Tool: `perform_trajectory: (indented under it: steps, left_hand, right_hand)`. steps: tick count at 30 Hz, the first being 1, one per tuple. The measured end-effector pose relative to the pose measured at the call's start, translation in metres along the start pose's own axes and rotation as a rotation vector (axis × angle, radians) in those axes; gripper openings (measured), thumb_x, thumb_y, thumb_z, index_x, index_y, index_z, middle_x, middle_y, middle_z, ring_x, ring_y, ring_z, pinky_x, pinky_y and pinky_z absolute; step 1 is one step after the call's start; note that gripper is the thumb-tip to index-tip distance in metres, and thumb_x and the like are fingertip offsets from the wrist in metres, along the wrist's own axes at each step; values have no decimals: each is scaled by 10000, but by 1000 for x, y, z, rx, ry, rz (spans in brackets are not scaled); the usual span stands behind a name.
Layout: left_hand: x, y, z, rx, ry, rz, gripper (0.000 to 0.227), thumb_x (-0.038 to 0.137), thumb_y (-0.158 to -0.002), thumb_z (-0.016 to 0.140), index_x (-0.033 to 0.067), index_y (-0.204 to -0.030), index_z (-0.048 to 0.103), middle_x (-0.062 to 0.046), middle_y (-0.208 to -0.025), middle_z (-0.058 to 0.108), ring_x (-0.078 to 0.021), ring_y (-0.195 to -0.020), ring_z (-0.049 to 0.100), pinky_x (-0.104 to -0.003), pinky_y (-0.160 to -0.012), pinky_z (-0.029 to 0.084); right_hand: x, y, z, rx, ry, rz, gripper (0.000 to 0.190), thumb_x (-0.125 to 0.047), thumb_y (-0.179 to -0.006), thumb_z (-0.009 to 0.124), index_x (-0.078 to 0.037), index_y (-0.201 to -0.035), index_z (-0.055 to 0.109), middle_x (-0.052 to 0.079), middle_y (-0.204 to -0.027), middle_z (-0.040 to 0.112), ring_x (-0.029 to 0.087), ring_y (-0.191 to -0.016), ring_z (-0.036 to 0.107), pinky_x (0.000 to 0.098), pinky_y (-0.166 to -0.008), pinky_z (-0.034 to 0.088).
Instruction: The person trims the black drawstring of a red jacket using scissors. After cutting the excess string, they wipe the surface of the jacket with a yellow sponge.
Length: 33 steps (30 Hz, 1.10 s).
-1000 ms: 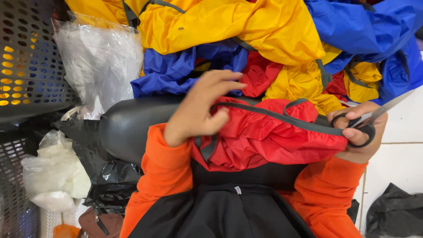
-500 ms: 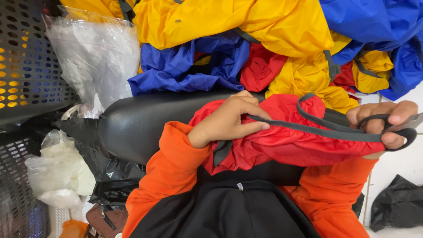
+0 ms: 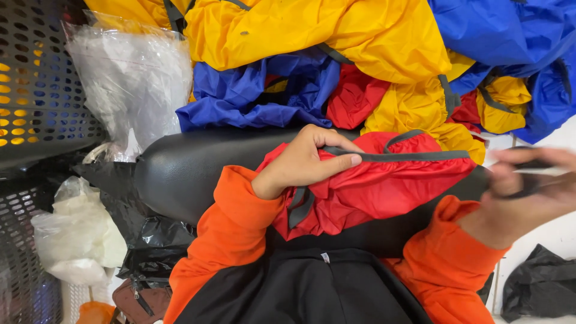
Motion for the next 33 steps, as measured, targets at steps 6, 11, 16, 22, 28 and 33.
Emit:
perform_trajectory:
  steps: [6, 11, 16, 22, 28, 33]
  left_hand:
    - [-9, -1, 1, 23, 50, -101, 178, 62, -924, 683, -63, -1022, 764, -13, -880, 735, -40, -763, 571, -183, -713, 499]
    - [-26, -2, 4, 70, 71, -118, 147, 166, -890, 777, 89, -1010, 810, -56, -865, 789, -60, -840, 663, -257, -796, 551]
    - [-27, 1, 1, 79, 96, -149, 154, 162, -888, 771, 75, -1008, 811, -54, -892, 794, -62, -860, 666, -254, -833, 556]
    - [-8, 0, -1, 1, 87, -118, 195, 83, -929, 690, -49, -1046, 773, 17, -836, 701, -26, -719, 517, -166, -659, 447]
    - [-5, 2, -5, -26, 94, -96, 194, 73, -925, 700, -51, -1058, 766, -17, -892, 737, -40, -764, 574, -174, -731, 497]
    - [-6, 3, -6, -35, 82, -89, 185, 53, -911, 695, -60, -1040, 764, -27, -905, 748, -45, -774, 589, -177, -758, 513]
  right_hand:
    - [-69, 2, 102, -464, -27, 169, 414, 148, -765, 852, 63, -1101, 624, 181, -966, 725, 266, -928, 768, 275, -793, 597]
    - [-63, 0, 120, -400, -37, 5, 311, 5, -757, 920, 31, -1003, 732, 114, -854, 783, 91, -408, 402, 178, -450, 385]
    - [-61, 3, 122, -375, 62, -100, 272, 48, -773, 927, 31, -995, 772, 102, -817, 778, 134, -397, 430, 219, -436, 413]
    - [-22, 2, 93, -283, -195, 266, 403, 82, -849, 799, 3, -1175, 576, 162, -958, 704, 199, -828, 706, 248, -776, 562]
    - [11, -35, 45, 39, 170, -42, 463, 321, -1045, 655, 95, -1413, 490, 355, -1148, 695, 386, -1065, 717, 413, -962, 588]
    - [11, -34, 38, 4, 38, -30, 345, 102, -1205, 586, 74, -1502, 413, 358, -1262, 629, 440, -1111, 692, 424, -988, 520]
Point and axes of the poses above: each hand's wrist, its own y-axis away from the middle knuckle, its own z-axis out of the palm, x = y × z, the point moved 4 cm from there along -y, towards the middle knuckle
